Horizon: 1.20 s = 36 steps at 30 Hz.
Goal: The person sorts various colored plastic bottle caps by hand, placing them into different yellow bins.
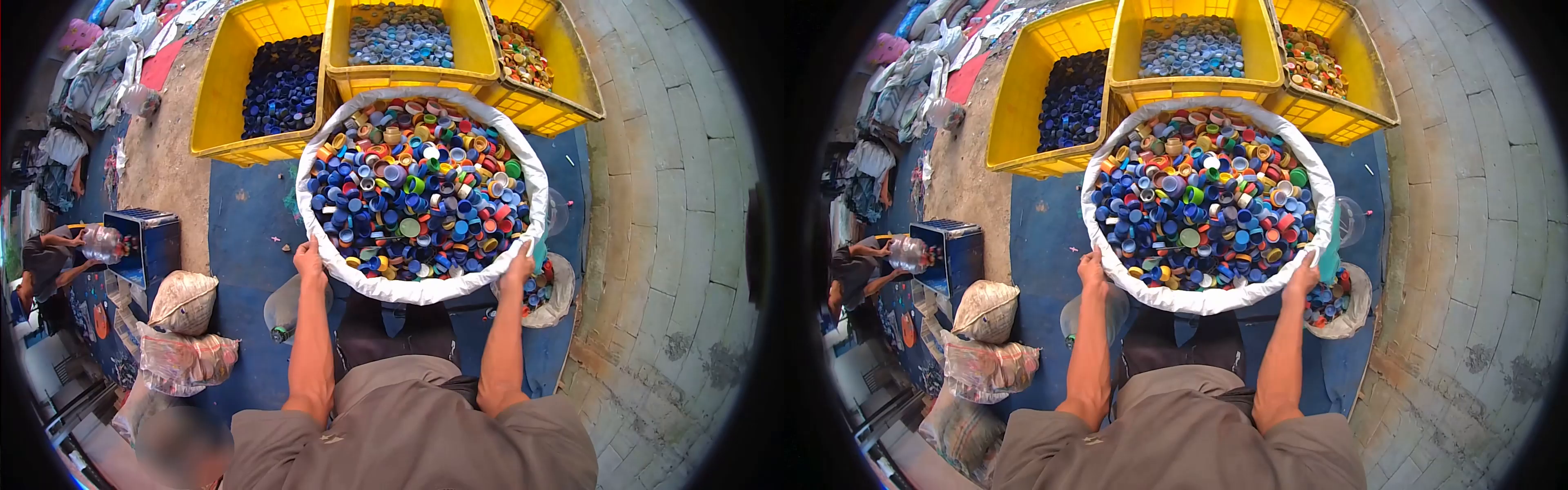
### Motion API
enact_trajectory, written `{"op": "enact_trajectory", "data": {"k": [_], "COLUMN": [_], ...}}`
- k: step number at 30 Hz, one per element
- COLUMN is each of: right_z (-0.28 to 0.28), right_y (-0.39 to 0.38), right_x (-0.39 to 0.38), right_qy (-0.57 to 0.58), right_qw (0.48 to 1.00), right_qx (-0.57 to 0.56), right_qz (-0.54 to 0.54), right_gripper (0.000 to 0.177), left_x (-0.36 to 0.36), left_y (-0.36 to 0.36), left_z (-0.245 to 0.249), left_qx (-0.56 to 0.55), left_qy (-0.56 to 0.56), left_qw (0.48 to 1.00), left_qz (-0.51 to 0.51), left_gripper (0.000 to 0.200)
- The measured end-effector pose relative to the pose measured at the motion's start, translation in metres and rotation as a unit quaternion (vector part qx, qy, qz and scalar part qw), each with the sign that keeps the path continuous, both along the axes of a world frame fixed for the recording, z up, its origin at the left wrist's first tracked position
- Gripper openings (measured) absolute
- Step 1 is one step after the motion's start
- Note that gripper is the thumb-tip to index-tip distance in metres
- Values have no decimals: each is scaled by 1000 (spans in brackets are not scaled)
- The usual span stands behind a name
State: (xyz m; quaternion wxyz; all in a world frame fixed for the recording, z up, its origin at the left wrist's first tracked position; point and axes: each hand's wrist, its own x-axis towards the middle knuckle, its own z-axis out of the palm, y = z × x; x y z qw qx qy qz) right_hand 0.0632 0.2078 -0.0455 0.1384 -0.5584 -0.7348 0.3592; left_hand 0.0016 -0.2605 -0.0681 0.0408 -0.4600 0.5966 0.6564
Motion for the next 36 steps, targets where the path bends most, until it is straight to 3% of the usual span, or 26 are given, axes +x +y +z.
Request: {"op": "enact_trajectory", "data": {"k": [1, 2, 3, 4, 5, 7, 8, 9, 10, 11, 12, 14, 15, 17, 19, 21, 23, 28, 31, 36], "right_z": [8, 21, 39, 52, 45, 27, 20, 18, 16, 14, 34, 53, 56, 57, 77, 68, 64, 46, 45, 70], "right_y": [2, 9, 12, 7, 4, 0, -12, -14, -15, -16, -35, -66, -81, -114, -171, -201, -216, -222, -222, -217], "right_x": [3, 15, 22, 20, 19, 7, -1, -3, -5, -5, -9, -19, -22, -30, -41, -44, -50, -58, -59, -59], "right_qy": [232, 307, 370, 382, 348, 278, 255, 144, 28, -89, -146, -78, -43, 38, 31, 23, 24, 10, 5, 107], "right_qw": [934, 857, 749, 739, 780, 847, 922, 972, 995, 992, 962, 920, 886, 867, 816, 776, 764, 748, 744, 817], "right_qx": [-266, -414, -548, -553, -520, -442, -266, -158, -45, 70, 232, 368, 431, 295, 242, 247, 265, 281, 283, 160], "right_qz": [-56, -4, 47, 45, -5, -100, -116, -101, -84, -64, -4, 112, 168, 399, 524, 580, 588, 601, 605, 544], "right_gripper": [61, 58, 56, 54, 54, 57, 59, 59, 60, 60, 59, 48, 43, 30, 22, 26, 28, 8, 15, 15], "left_x": [1, 6, 7, 7, 8, 11, 9, 6, 7, 8, 9, 11, 14, 20, 26, 24, 17, 9, 7, 7], "left_y": [-3, -10, -14, -18, -19, -20, -5, 1, 3, 5, 11, 30, 36, 47, 60, 71, 81, 86, 84, 83], "left_z": [15, 31, 43, 37, 29, -10, -11, -10, -8, -6, 14, 60, 71, 81, 70, 67, 71, 55, 53, 56], "left_qx": [181, 354, 514, 523, 532, 380, 250, 195, 33, -131, -279, -547, -546, -529, -488, -515, -518, -530, -530, -507], "left_qy": [62, 121, 177, 161, 142, 91, 74, 73, 31, -13, 12, 61, 111, 210, 269, 289, 292, 262, 257, 253], "left_qw": [981, 927, 839, 836, 834, 920, 963, 973, 997, 991, 960, 827, 809, 757, 717, 658, 656, 615, 608, 610], "left_qz": [14, 27, 39, 43, 48, 10, 69, 96, 68, 38, -13, -113, -185, -322, -419, -468, -465, -522, -532, -554], "left_gripper": [35, 34, 33, 31, 29, 28, 25, 29, 31, 33, 32, 31, 32, 34, 28, 24, 21, 16, 13, 6]}}
